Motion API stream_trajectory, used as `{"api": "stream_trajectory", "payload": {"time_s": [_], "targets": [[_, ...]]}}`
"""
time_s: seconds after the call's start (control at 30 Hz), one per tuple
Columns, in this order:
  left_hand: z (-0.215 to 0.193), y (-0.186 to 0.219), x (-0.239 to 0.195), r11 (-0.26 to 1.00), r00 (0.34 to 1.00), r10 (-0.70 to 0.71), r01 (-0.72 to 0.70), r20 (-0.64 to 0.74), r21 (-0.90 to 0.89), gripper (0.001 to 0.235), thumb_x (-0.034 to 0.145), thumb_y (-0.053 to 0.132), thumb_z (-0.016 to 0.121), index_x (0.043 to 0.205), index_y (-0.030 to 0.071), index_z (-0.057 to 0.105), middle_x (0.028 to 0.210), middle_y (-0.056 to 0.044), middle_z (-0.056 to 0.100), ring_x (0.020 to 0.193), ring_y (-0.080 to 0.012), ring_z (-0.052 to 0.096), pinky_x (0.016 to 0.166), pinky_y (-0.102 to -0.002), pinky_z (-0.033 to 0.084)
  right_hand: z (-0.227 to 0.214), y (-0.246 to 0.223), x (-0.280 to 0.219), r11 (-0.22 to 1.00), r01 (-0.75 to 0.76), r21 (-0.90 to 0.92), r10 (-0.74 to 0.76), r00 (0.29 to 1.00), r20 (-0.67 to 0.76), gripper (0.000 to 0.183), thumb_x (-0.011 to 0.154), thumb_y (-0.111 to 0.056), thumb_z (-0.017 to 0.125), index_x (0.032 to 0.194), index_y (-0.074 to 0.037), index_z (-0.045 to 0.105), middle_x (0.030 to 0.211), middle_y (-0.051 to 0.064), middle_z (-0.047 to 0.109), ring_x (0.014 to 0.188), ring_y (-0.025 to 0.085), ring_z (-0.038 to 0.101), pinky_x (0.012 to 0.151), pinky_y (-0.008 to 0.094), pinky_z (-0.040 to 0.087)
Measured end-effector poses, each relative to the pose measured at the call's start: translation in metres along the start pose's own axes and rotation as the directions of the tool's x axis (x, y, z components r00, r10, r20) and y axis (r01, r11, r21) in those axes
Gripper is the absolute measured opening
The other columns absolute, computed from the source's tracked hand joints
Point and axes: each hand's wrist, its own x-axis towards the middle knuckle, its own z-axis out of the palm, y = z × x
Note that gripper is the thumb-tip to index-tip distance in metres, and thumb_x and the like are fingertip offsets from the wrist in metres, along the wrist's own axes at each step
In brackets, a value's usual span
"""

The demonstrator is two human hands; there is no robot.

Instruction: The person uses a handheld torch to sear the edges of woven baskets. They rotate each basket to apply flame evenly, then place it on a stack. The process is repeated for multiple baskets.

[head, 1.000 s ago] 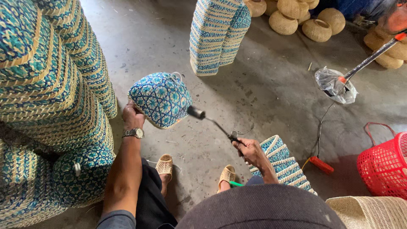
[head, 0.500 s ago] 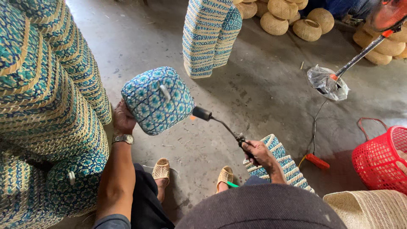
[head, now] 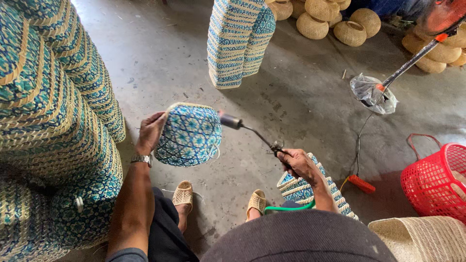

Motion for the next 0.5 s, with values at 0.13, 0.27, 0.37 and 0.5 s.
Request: {"api": "stream_trajectory", "payload": {"time_s": [0.13, 0.27, 0.37, 0.5], "targets": [[0.018, 0.008, -0.005, 0.997, 0.988, 0.020, -0.031, 0.153, 0.073, 0.028, 0.098, 0.019, 0.070, 0.118, 0.001, 0.074, 0.106, -0.005, 0.075, 0.093, -0.0103, 0.066, 0.081, -0.023, 0.053, 0.007, -0.014, 0.006, 0.999, 0.037, -0.009, -0.037, 0.996, 0.083, 0.032, 0.101, -0.032, 0.061, 0.092, -0.002, 0.070, 0.060, -0.002, 0.058, 0.043, 0.005, 0.044, 0.040, 0.026, 0.035], [0.023, 0.012, -0.016, 0.844, 0.985, 0.064, -0.138, 0.158, 0.518, 0.038, 0.095, 0.029, 0.073, 0.120, 0.001, 0.073, 0.106, -0.005, 0.076, 0.097, -0.0111, 0.068, 0.088, -0.026, 0.053, 0.007, -0.005, 0.017, 0.990, -0.037, -0.136, 0.031, 0.998, -0.046, 0.029, 0.099, -0.032, 0.062, 0.089, -0.007, 0.073, 0.057, -0.001, 0.059, 0.042, 0.007, 0.045, 0.040, 0.028, 0.035], [0.019, 0.013, -0.013, 0.849, 0.989, 0.078, -0.132, 0.126, 0.512, 0.038, 0.095, 0.028, 0.073, 0.122, 0.001, 0.073, 0.107, -0.006, 0.077, 0.098, -0.0131, 0.068, 0.089, -0.028, 0.053, -0.002, 0.012, 0.026, 0.977, -0.116, -0.177, 0.100, 0.990, -0.099, 0.033, 0.099, -0.033, 0.063, 0.085, -0.003, 0.071, 0.057, 0.002, 0.059, 0.042, 0.009, 0.048, 0.040, 0.030, 0.037], [0.012, 0.003, -0.007, 0.961, 0.997, 0.058, -0.043, 0.047, -0.273, 0.023, 0.100, 0.011, 0.071, 0.120, -0.001, 0.072, 0.111, -0.009, 0.075, 0.099, -0.0162, 0.068, 0.091, -0.030, 0.053, -0.007, 0.048, 0.023, 0.997, -0.059, -0.058, 0.059, 0.998, 0.003, 0.036, 0.100, -0.033, 0.065, 0.084, 0.000, 0.072, 0.058, 0.002, 0.063, 0.042, 0.009, 0.050, 0.040, 0.029, 0.037]]}}
